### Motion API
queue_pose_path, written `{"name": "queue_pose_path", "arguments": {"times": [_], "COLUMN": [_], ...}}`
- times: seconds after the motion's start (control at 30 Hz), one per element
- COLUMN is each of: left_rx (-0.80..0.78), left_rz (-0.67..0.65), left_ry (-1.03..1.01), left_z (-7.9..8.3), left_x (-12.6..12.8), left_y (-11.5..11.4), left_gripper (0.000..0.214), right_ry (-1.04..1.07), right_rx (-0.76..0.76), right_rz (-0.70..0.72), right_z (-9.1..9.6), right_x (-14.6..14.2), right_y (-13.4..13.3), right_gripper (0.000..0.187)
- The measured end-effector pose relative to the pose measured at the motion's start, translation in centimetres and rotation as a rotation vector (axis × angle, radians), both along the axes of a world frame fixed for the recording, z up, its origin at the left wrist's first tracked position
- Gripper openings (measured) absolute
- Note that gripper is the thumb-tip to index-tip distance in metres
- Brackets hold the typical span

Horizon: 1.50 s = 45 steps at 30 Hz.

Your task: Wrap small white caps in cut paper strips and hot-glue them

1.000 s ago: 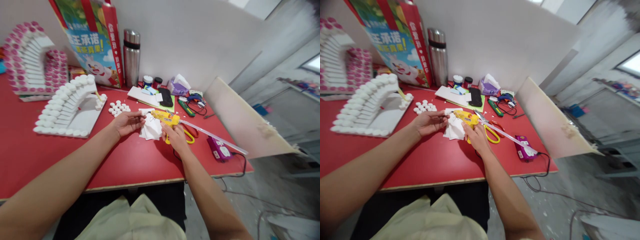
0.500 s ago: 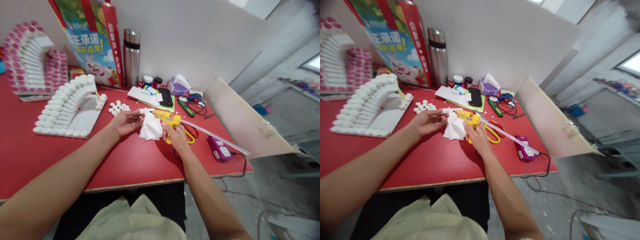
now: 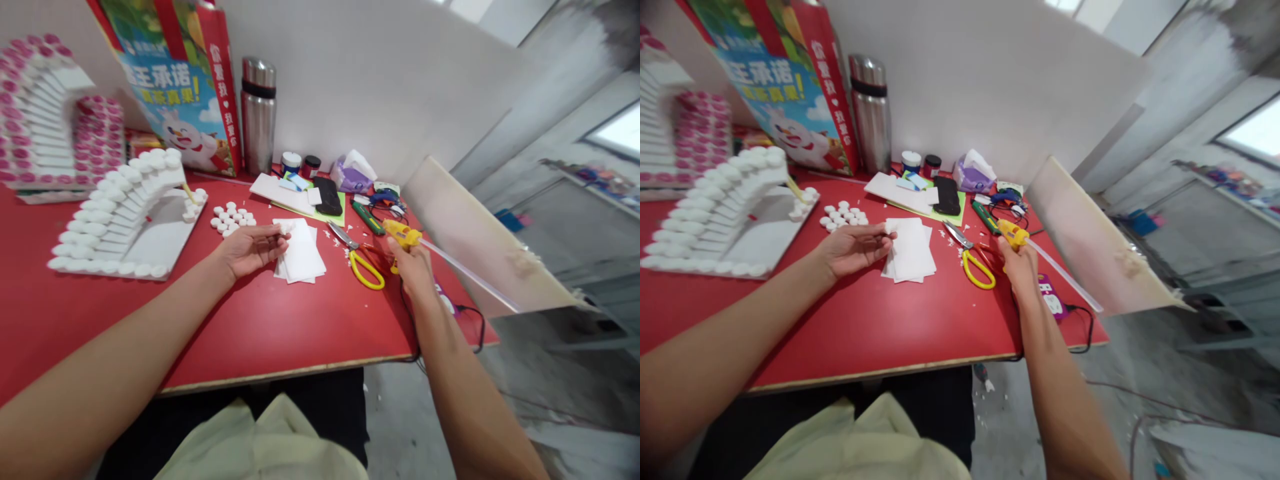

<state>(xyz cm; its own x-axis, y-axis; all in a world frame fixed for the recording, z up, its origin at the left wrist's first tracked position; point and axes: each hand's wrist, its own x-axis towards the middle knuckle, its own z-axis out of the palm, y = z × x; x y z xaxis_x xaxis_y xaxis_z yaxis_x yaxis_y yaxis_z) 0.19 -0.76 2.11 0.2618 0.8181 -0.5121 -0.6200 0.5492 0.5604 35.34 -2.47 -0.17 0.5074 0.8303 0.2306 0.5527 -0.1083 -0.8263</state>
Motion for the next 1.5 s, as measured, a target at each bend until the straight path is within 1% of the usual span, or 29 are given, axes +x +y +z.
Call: {"name": "queue_pose_path", "arguments": {"times": [0.07, 0.17, 0.33, 0.43, 0.53, 0.6, 0.7, 0.8, 0.9, 1.03, 1.13, 1.2, 1.3, 1.4, 1.5], "left_rx": [0.022, 0.044, 0.069, 0.068, 0.064, 0.068, 0.079, 0.08, 0.072, 0.073, 0.073, 0.071, 0.075, 0.082, 0.082], "left_rz": [-0.01, -0.027, -0.06, -0.073, -0.085, -0.082, -0.075, -0.083, -0.087, -0.089, -0.081, -0.078, -0.082, -0.09, -0.095], "left_ry": [0.014, 0.032, 0.042, 0.054, 0.058, 0.055, 0.06, 0.065, 0.071, 0.08, 0.089, 0.088, 0.072, 0.069, 0.074], "left_z": [-0.3, -0.5, -0.3, -0.1, 0.0, -0.1, -0.3, -0.3, -0.1, 0.0, 0.0, -0.1, -0.3, -0.4, -0.3], "left_x": [0.0, -0.1, 0.0, 0.2, 0.2, 0.2, 0.2, 0.3, 0.4, 0.3, 0.3, 0.3, 0.3, 0.4, 0.4], "left_y": [0.0, 0.0, -0.2, -0.3, -0.3, -0.3, -0.2, -0.3, -0.4, -0.5, -0.4, -0.3, -0.3, -0.3, -0.3], "left_gripper": [0.014, 0.014, 0.017, 0.019, 0.019, 0.019, 0.017, 0.016, 0.018, 0.021, 0.02, 0.019, 0.017, 0.015, 0.017], "right_ry": [-0.065, -0.117, -0.206, -0.225, -0.252, -0.303, -0.361, -0.356, -0.341, -0.297, -0.274, -0.257, -0.305, -0.35, -0.407], "right_rx": [0.004, -0.021, -0.057, -0.093, -0.136, -0.143, -0.141, -0.15, -0.162, -0.126, -0.106, -0.093, -0.086, -0.134, -0.171], "right_rz": [-0.013, -0.054, -0.075, -0.068, -0.065, -0.066, -0.057, -0.05, -0.016, 0.05, 0.104, 0.104, 0.052, 0.01, -0.006], "right_z": [-0.6, -1.1, -1.6, -1.6, -1.2, -0.9, -0.7, -0.8, -0.9, -1.2, -1.2, -1.1, -1.0, -1.1, -1.1], "right_x": [0.5, 0.9, 2.2, 2.5, 2.2, 2.0, 1.5, 0.7, -0.8, -3.5, -4.5, -4.1, -2.0, 0.2, 1.1], "right_y": [0.2, 0.2, 0.0, -0.2, -0.7, -1.2, -1.9, -2.6, -3.0, -2.8, -2.0, -1.7, -1.8, -2.4, -2.7], "right_gripper": [0.047, 0.045, 0.042, 0.041, 0.044, 0.045, 0.038, 0.031, 0.032, 0.034, 0.03, 0.029, 0.031, 0.033, 0.037]}}
